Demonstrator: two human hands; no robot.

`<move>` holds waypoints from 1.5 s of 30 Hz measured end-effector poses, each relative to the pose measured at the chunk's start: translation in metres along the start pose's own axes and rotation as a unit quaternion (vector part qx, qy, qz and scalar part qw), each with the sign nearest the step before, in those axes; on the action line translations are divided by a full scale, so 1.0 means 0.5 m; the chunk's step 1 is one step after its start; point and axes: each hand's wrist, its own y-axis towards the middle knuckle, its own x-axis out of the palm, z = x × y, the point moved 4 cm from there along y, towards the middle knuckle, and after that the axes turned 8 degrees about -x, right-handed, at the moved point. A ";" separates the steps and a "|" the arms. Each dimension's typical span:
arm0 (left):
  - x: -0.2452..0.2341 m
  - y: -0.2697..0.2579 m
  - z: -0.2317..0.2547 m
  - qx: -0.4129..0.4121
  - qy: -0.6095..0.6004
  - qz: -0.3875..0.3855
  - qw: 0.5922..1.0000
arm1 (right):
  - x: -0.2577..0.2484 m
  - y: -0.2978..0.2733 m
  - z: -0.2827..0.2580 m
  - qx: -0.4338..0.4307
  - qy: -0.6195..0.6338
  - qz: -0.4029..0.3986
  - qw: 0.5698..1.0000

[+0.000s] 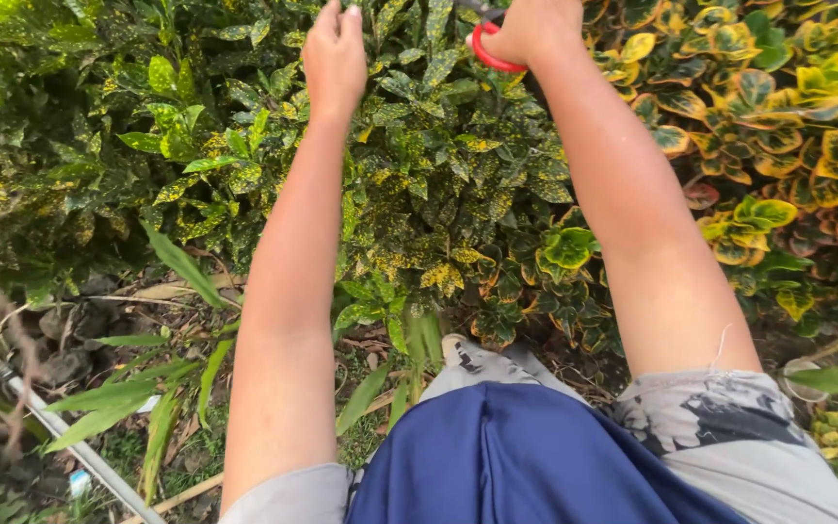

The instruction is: Trimming leaves and small branches from a garden bush using hand shears.

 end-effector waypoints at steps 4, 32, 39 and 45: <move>0.001 0.094 -0.042 0.069 -0.001 0.054 0.996 | -0.001 0.058 -0.009 0.010 -0.016 -0.061 0.998; 0.249 0.513 -0.158 0.000 0.164 -0.084 0.983 | 0.278 0.466 0.023 0.031 -0.060 -0.216 0.974; 0.309 0.530 -0.183 -0.021 0.160 -0.105 0.981 | 0.272 0.454 -0.008 -0.021 -0.032 -0.169 0.985; 0.361 0.522 -0.161 0.008 0.121 -0.058 0.991 | 0.241 0.431 -0.027 -0.085 -0.032 -0.161 0.983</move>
